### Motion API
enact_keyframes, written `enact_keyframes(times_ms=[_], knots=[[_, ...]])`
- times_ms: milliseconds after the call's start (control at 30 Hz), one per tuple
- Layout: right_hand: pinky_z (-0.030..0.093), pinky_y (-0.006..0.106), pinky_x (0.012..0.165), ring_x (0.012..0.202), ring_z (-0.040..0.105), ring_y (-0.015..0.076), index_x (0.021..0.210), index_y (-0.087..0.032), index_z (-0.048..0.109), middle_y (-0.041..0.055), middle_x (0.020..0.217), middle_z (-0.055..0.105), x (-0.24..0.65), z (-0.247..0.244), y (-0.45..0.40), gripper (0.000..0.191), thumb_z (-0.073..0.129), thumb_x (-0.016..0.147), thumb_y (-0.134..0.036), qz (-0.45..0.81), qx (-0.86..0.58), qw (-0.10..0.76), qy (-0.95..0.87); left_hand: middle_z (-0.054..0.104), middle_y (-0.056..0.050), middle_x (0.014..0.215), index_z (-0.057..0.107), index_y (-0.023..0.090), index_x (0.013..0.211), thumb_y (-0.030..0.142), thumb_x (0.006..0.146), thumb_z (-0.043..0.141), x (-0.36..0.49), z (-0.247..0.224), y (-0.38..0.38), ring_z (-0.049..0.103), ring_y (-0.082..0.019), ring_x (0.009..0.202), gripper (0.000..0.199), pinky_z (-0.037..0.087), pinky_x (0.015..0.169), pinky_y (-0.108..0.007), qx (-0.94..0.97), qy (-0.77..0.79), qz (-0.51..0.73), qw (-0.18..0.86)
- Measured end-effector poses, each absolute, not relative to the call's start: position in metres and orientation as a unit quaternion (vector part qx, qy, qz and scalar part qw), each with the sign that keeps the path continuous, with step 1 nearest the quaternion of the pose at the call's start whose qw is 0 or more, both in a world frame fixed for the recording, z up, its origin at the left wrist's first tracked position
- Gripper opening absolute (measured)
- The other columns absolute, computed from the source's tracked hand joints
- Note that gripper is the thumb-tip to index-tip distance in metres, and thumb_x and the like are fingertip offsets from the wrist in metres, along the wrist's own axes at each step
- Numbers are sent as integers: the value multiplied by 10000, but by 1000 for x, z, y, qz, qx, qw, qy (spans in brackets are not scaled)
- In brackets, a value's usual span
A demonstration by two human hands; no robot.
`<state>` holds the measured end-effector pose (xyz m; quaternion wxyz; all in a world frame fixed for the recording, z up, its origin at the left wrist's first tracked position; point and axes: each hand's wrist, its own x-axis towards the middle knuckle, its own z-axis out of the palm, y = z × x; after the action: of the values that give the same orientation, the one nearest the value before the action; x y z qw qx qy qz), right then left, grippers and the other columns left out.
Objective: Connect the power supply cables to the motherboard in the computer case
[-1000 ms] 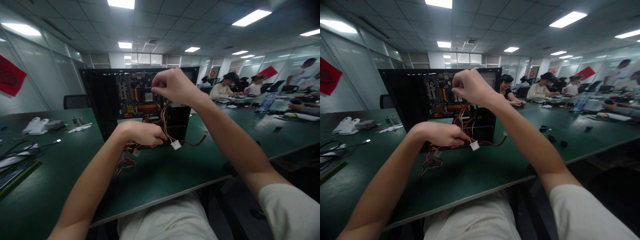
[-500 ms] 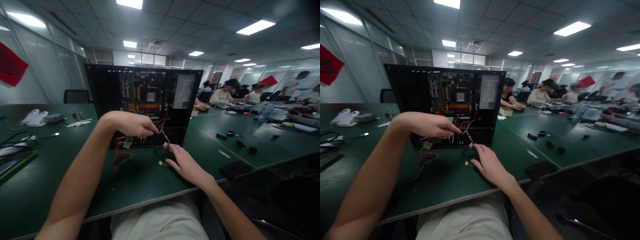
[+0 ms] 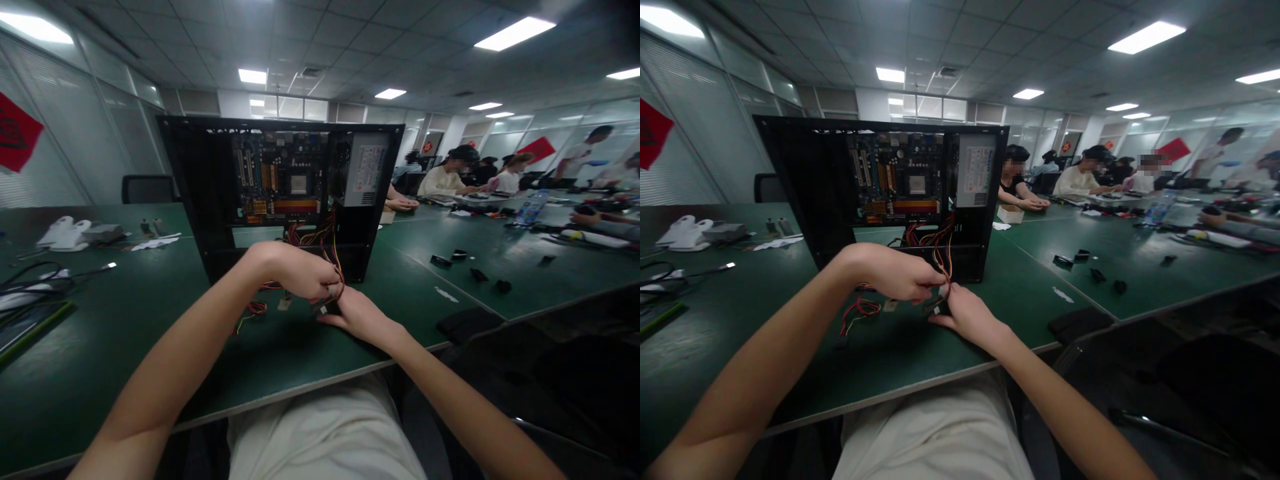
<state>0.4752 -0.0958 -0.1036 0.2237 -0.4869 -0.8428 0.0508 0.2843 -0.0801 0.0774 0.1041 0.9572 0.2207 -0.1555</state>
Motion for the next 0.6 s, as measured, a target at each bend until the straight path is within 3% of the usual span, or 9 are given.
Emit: enact_keyframes(times_ms=[100, 167, 233, 367, 467, 600], knots=[[573, 428, 890, 1010, 754, 339, 1269, -125, 667, 165, 1093, 770, 479, -102, -100, 471, 810, 951, -442, 109, -540, 202, -810, 811, -81, 986, 791, 161, 1084, 216, 963, 568, 295, 72, -84, 670, -203, 767, 260, 483, 652, -289, 958, 218, -172, 72], [523, 339, 716, 768, 697, 244, 1311, -127, 626, 45, 832, 712, 484, -101, -107, 530, 800, 939, -463, 214, -512, 254, -792, 812, -109, 1084, 764, 133, 1214, 255, 994, 552, 293, 77, -87, 691, -218, 831, 330, 504, 706, -302, 957, 221, -175, 69], [435, 267, 573, 588, 560, 156, 1339, -149, 606, -54, 684, 580, 492, -96, -114, 546, 765, 951, -498, 355, -436, 328, -759, 801, -131, 1189, 711, 117, 1347, 281, 1014, 538, 287, 86, -89, 709, -233, 897, 410, 515, 742, -311, 953, 230, -183, 70], [191, 212, 397, 422, 237, 78, 1174, -185, 675, -121, 560, 359, 510, -63, -128, 591, 713, 928, -721, 502, -284, 462, -673, 785, -157, 1272, 673, 115, 1429, 326, 1032, 567, 280, 93, -98, 726, -252, 986, 462, 518, 776, -310, 955, 238, -174, 39], [190, 223, 393, 420, 241, 81, 1158, -193, 721, -108, 543, 378, 518, -12, -131, 575, 748, 917, -715, 434, -269, 503, -698, 803, -169, 1184, 611, 88, 1500, 370, 1067, 549, 290, 88, -110, 737, -250, 903, 520, 514, 745, -317, 961, 240, -139, 15], [327, 241, 490, 516, 454, 107, 1170, -176, 768, -49, 625, 561, 512, 58, -116, 416, 850, 906, -486, 149, -343, 502, -780, 797, -192, 1205, 416, 70, 1651, 398, 1118, 468, 306, 80, -127, 761, -278, 1008, 627, 530, 797, -333, 981, 185, -52, 15]])
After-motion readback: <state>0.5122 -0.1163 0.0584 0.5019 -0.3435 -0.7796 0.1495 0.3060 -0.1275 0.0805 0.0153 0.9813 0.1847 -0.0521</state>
